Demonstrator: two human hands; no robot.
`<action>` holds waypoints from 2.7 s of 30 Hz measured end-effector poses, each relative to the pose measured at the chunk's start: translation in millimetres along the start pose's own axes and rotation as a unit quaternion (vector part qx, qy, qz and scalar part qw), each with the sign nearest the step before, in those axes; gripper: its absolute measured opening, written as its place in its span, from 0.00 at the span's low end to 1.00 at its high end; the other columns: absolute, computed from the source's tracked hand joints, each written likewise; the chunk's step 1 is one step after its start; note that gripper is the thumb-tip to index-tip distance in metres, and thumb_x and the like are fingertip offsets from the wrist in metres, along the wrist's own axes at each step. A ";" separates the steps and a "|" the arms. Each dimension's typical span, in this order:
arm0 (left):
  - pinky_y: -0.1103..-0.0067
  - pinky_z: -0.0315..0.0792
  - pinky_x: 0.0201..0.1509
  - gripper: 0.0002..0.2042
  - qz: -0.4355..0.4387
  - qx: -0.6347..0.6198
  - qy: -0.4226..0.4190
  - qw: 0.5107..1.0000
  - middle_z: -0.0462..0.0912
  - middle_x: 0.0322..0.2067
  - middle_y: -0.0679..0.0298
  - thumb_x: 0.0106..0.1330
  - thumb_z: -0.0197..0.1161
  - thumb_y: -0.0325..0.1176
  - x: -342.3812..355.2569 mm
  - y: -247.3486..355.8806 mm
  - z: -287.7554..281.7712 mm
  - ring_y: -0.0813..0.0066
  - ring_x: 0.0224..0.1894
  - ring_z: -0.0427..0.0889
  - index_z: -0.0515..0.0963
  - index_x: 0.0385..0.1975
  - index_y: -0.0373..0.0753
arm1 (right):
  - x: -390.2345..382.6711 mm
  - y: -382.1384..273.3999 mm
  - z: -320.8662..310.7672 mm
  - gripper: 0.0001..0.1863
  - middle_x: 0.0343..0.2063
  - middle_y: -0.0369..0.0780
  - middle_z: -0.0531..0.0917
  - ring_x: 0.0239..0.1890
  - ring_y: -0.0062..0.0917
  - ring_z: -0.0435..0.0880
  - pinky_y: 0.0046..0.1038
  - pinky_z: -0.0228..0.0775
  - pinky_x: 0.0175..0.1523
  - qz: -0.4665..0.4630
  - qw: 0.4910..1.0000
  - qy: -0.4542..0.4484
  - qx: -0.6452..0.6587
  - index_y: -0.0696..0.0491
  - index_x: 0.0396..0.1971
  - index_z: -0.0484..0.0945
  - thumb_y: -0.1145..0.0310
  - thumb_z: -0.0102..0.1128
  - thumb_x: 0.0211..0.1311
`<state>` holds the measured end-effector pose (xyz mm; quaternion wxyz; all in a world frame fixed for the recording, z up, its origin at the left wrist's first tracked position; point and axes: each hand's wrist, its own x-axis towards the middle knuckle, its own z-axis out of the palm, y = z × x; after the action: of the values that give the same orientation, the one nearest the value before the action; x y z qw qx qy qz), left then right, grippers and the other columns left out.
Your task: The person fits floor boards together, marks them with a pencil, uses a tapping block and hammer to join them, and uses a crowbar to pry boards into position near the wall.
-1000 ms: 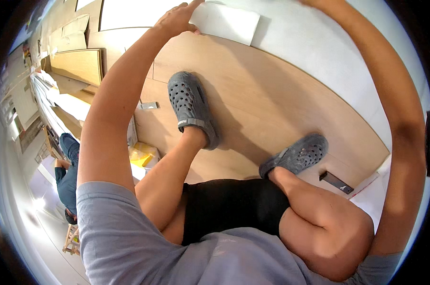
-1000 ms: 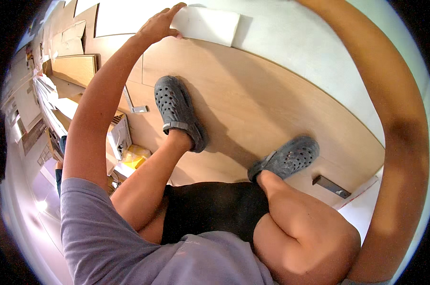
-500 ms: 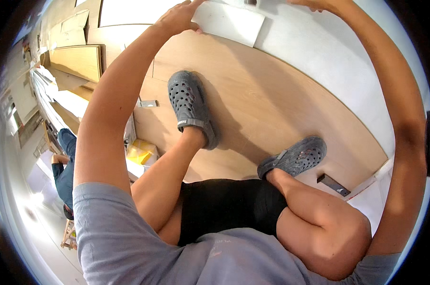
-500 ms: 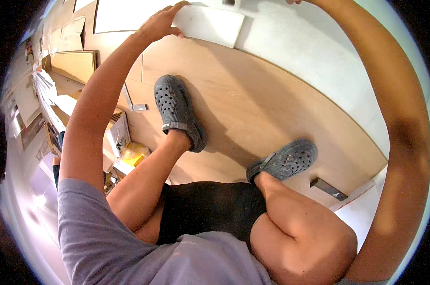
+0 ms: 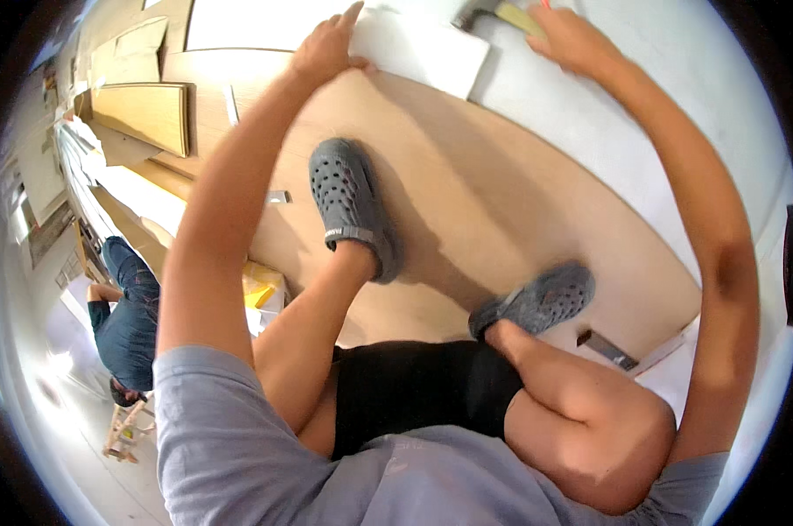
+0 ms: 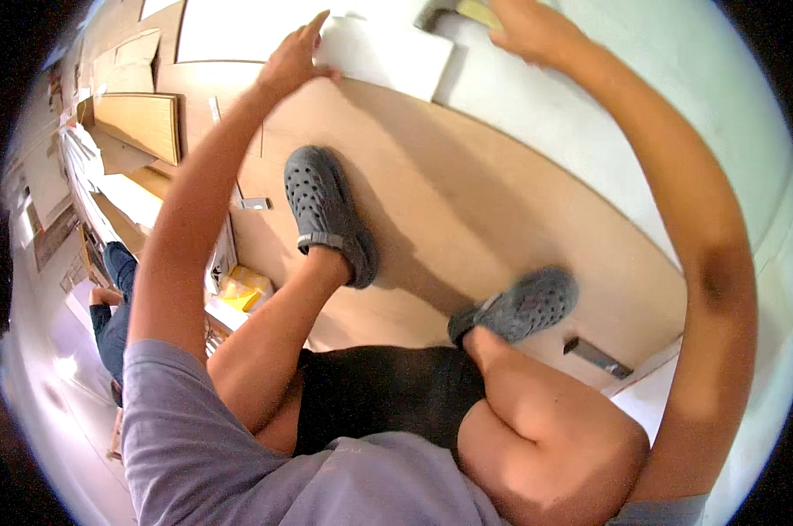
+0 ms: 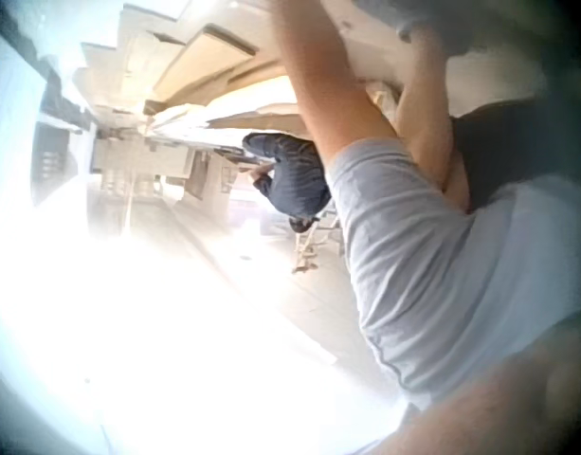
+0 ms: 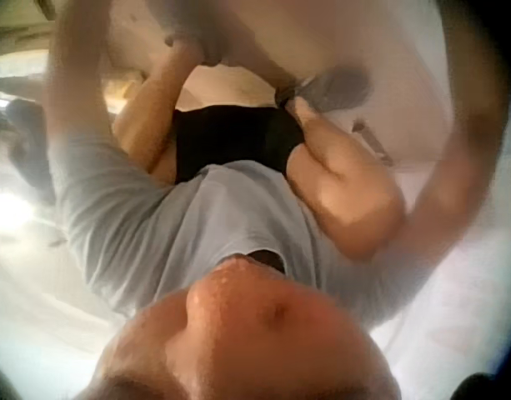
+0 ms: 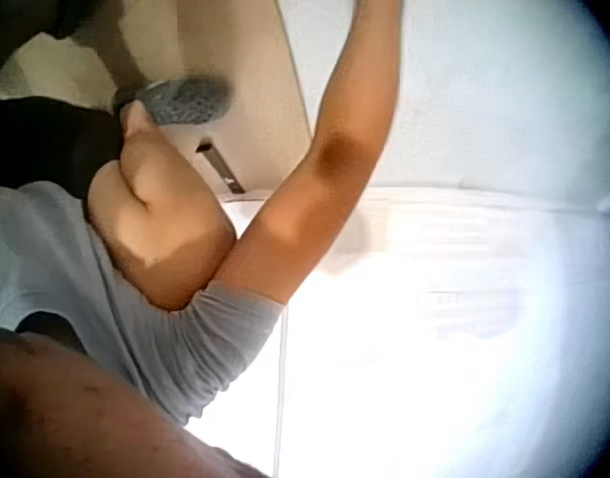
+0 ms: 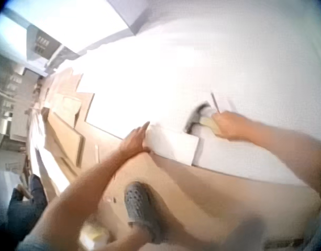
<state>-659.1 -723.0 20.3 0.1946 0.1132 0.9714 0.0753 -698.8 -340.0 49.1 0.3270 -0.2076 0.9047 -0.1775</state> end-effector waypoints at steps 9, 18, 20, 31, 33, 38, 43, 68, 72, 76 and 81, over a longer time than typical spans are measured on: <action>0.62 0.45 0.81 0.45 -0.231 -0.027 0.003 0.972 0.44 0.76 0.39 0.75 0.45 0.64 -144.8 -7.5 41.9 0.44 0.79 0.44 0.49 0.75 0.27 | -96.0 34.5 61.9 0.21 0.34 0.57 0.84 0.38 0.55 0.84 0.49 0.74 0.41 0.057 0.985 0.114 0.114 0.54 0.53 0.74 0.61 0.64 0.65; 0.66 0.42 0.82 0.46 -0.228 0.017 -0.059 0.972 0.42 0.77 0.40 0.75 0.45 0.63 -127.2 2.2 30.6 0.50 0.80 0.40 0.45 0.75 0.25 | -163.7 20.1 102.2 0.23 0.36 0.55 0.85 0.39 0.51 0.86 0.45 0.78 0.41 0.047 0.986 0.100 0.121 0.56 0.54 0.75 0.64 0.67 0.62; 0.67 0.42 0.82 0.44 -0.214 -0.014 -0.073 0.974 0.41 0.77 0.42 0.76 0.44 0.61 -127.6 0.0 18.2 0.51 0.80 0.40 0.46 0.75 0.25 | -173.0 18.4 104.4 0.23 0.36 0.54 0.85 0.38 0.51 0.86 0.45 0.78 0.40 0.018 0.989 0.101 0.103 0.56 0.54 0.75 0.64 0.67 0.61; 0.65 0.46 0.81 0.36 -0.077 0.023 -0.065 0.995 0.46 0.77 0.46 0.76 0.50 0.47 -270.0 -64.1 59.8 0.51 0.79 0.46 0.51 0.74 0.27 | -265.1 62.4 147.1 0.24 0.40 0.55 0.85 0.40 0.52 0.86 0.45 0.78 0.41 -0.035 0.986 0.153 0.051 0.59 0.55 0.74 0.66 0.67 0.62; 0.65 0.47 0.81 0.35 -0.084 0.029 -0.061 0.994 0.47 0.77 0.46 0.74 0.53 0.43 -278.3 -56.6 61.8 0.50 0.79 0.47 0.52 0.74 0.27 | -281.3 69.0 155.0 0.24 0.40 0.55 0.85 0.39 0.53 0.85 0.48 0.77 0.40 0.025 0.991 0.111 0.065 0.59 0.56 0.74 0.66 0.67 0.62; 0.65 0.49 0.81 0.38 -0.108 -0.002 -0.046 0.993 0.49 0.76 0.45 0.67 0.60 0.32 -276.3 -46.6 53.7 0.49 0.79 0.48 0.50 0.74 0.28 | -300.1 75.4 170.6 0.24 0.40 0.56 0.84 0.40 0.54 0.85 0.48 0.77 0.40 0.075 0.989 0.107 0.066 0.59 0.56 0.74 0.66 0.67 0.62; 0.66 0.50 0.80 0.40 -0.134 0.040 -0.022 0.990 0.50 0.76 0.45 0.63 0.61 0.31 -268.0 -51.1 62.2 0.49 0.78 0.51 0.50 0.74 0.28 | -318.4 76.7 181.8 0.24 0.39 0.55 0.85 0.40 0.54 0.85 0.47 0.78 0.40 0.094 0.985 0.132 0.066 0.59 0.55 0.74 0.66 0.67 0.62; 0.59 0.71 0.64 0.24 -0.090 0.214 -0.354 0.906 0.82 0.55 0.46 0.72 0.56 0.44 -101.7 -28.2 -193.2 0.47 0.58 0.79 0.74 0.64 0.38 | -493.9 45.0 360.0 0.23 0.45 0.52 0.83 0.46 0.48 0.84 0.41 0.77 0.47 0.433 0.824 0.286 0.228 0.55 0.55 0.76 0.62 0.67 0.62; 0.60 0.69 0.66 0.24 0.015 0.206 -0.374 0.904 0.78 0.59 0.48 0.77 0.51 0.45 -65.1 -67.2 -124.3 0.52 0.60 0.77 0.72 0.65 0.37 | -491.7 9.2 328.7 0.21 0.41 0.50 0.85 0.43 0.48 0.85 0.41 0.79 0.47 0.437 0.788 0.286 0.325 0.52 0.54 0.77 0.62 0.67 0.62; 0.64 0.62 0.73 0.24 0.159 0.219 -0.343 0.899 0.72 0.67 0.53 0.79 0.47 0.46 0.1 83.1 -92.6 0.57 0.69 0.70 0.68 0.69 0.40 | -537.5 -43.5 357.1 0.19 0.28 0.48 0.84 0.30 0.47 0.85 0.42 0.77 0.36 0.571 0.703 0.326 0.272 0.54 0.48 0.76 0.61 0.68 0.62; 0.65 0.78 0.57 0.13 0.389 0.082 -0.224 0.890 0.86 0.45 0.51 0.67 0.64 0.28 50.3 257.5 4.1 0.55 0.48 0.85 0.82 0.50 0.35 | -552.1 -94.1 426.4 0.21 0.27 0.52 0.84 0.31 0.51 0.86 0.45 0.78 0.37 0.665 0.586 0.349 0.305 0.54 0.47 0.74 0.57 0.67 0.61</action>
<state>-653.6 -462.1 47.5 0.3519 0.5115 0.7830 0.0381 -4.2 -227.6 69.8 0.0577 0.6411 0.7282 -0.2353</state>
